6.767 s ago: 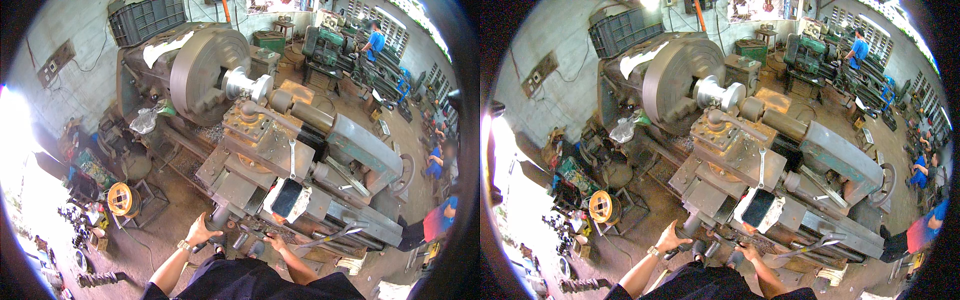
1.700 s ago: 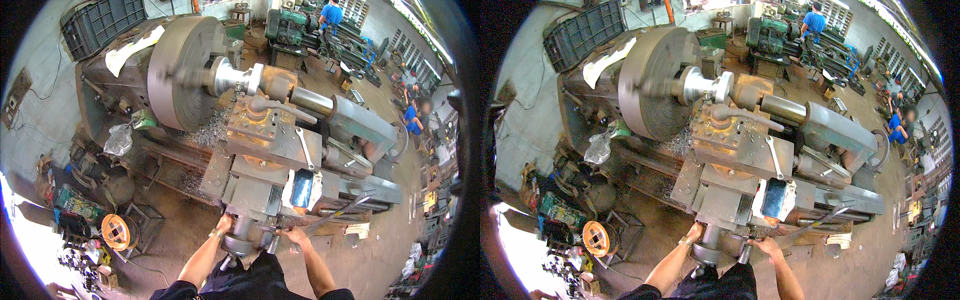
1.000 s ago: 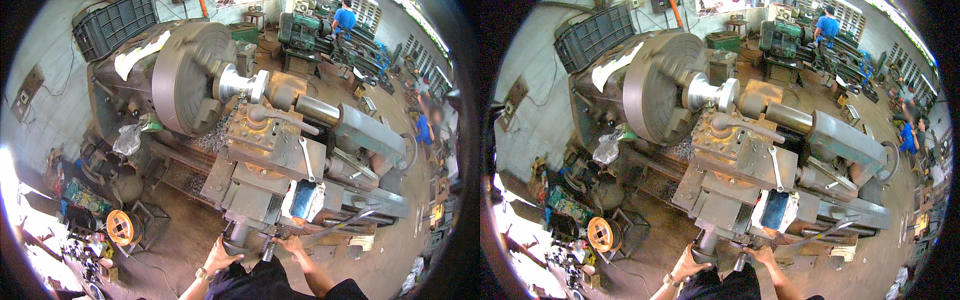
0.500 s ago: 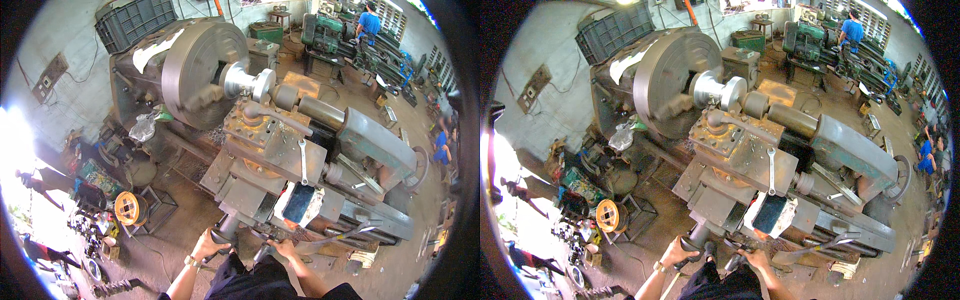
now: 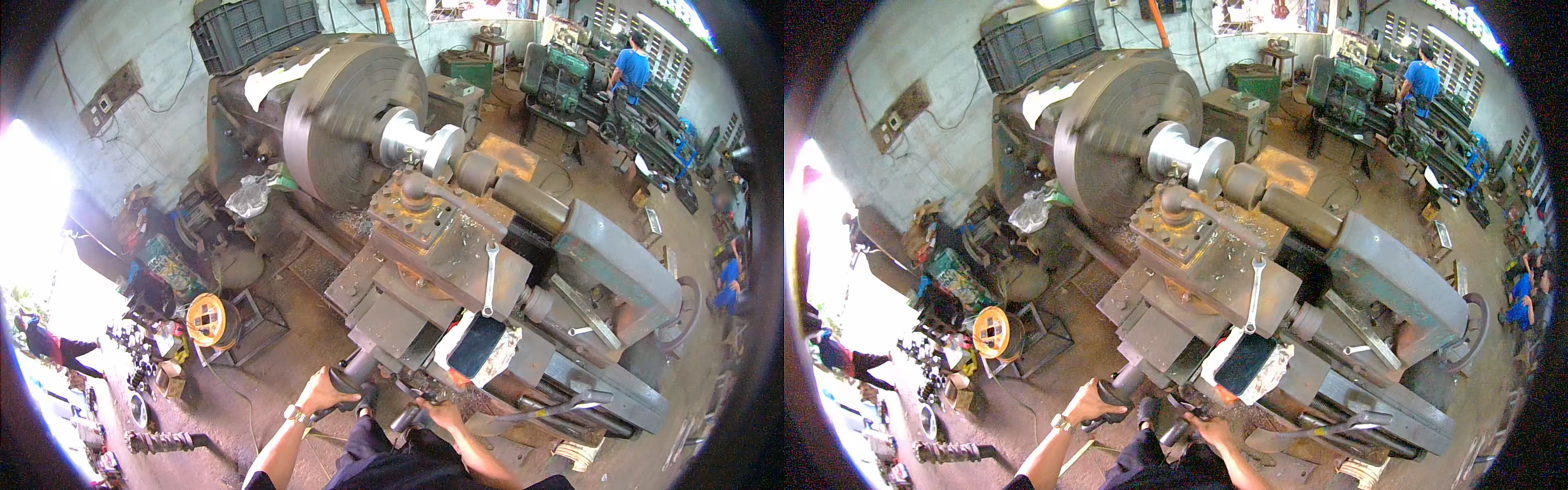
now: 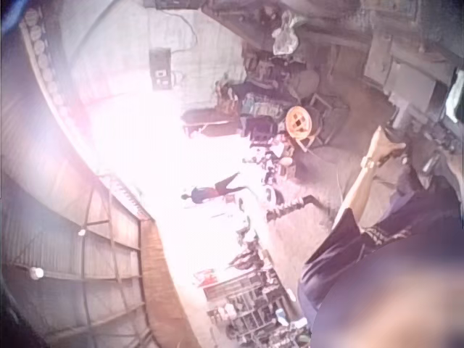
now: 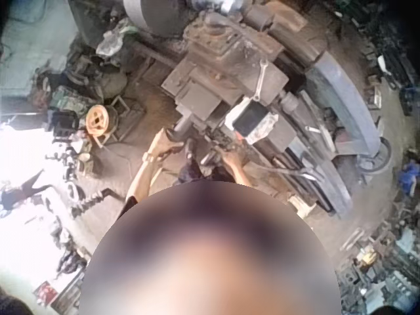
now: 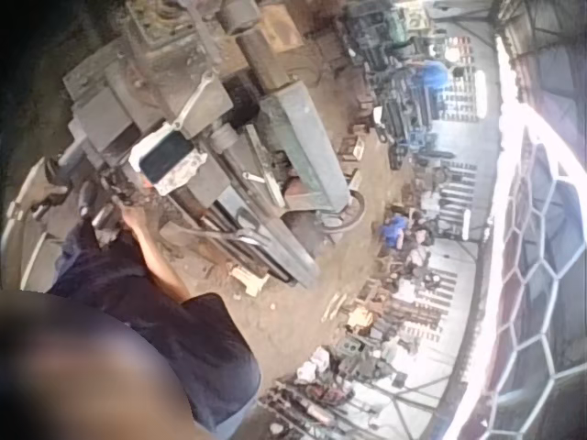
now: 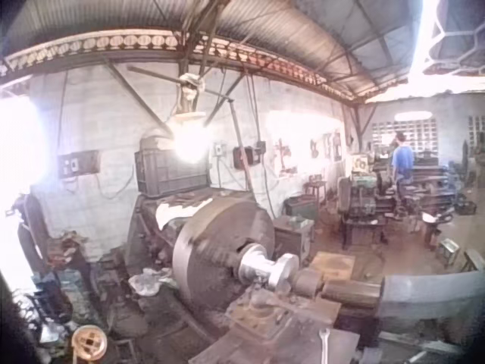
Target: The person operates a metal lathe, using both hands to turn the handwheels and levers that control the tool post and carriage. The workpiece rotates in the chuck while the operator adjusts the machine's position and feed. The person occasionally pauses to observe the cutting process.
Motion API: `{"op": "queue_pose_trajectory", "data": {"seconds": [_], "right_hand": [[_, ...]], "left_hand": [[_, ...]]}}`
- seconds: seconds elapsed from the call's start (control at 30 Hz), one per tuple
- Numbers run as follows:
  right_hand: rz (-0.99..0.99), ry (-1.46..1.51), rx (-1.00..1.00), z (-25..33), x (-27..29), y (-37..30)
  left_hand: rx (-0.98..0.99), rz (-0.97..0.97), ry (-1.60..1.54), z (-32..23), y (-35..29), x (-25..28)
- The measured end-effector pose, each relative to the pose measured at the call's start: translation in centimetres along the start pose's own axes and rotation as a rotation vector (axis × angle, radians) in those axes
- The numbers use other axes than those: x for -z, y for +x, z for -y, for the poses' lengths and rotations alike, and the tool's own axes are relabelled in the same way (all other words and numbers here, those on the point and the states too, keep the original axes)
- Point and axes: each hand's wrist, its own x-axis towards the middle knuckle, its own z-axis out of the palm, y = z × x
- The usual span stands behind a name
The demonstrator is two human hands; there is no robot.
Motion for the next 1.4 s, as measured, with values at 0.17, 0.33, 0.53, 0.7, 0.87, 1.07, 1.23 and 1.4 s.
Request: {"op": "queue_pose_trajectory", "data": {"seconds": [0.17, 0.33, 0.53, 0.7, 0.87, 1.07, 1.23, 1.4], "right_hand": [[-0.071, -0.028, -0.035, -0.5, -0.6, 0.1], [-0.030, -0.020, -0.058, -3.6, -0.7, 0.9], [-0.013, 0.000, 0.002, -2.1, -0.2, -0.2], [-0.111, 0.153, 0.150, -1.4, -0.1, -1.1], [-0.010, 0.078, 0.024, -1.9, -0.3, -0.2], [-0.299, 0.087, 0.018, -3.6, -1.8, -0.1], [-0.253, 0.176, 0.146, -5.0, -2.8, 1.9], [-0.247, 0.128, 0.152, -5.0, -2.4, 1.6]], "left_hand": [[0.012, 0.015, -0.011, -0.5, -0.1, 0.2], [-0.043, -0.038, -0.088, -0.6, -0.6, 0.4], [0.016, 0.048, -0.077, -0.2, -0.4, 0.7], [0.010, 0.072, -0.037, 0.6, 0.3, 0.1], [-0.065, 0.023, -0.060, -0.3, 0.0, 0.6], [-0.122, 0.205, -0.353, 2.4, 1.2, 1.6], [-0.003, 0.266, -1.023, 12.3, 2.6, 0.9], [-0.085, 0.436, -0.390, 16.1, -1.4, -3.4]]}}
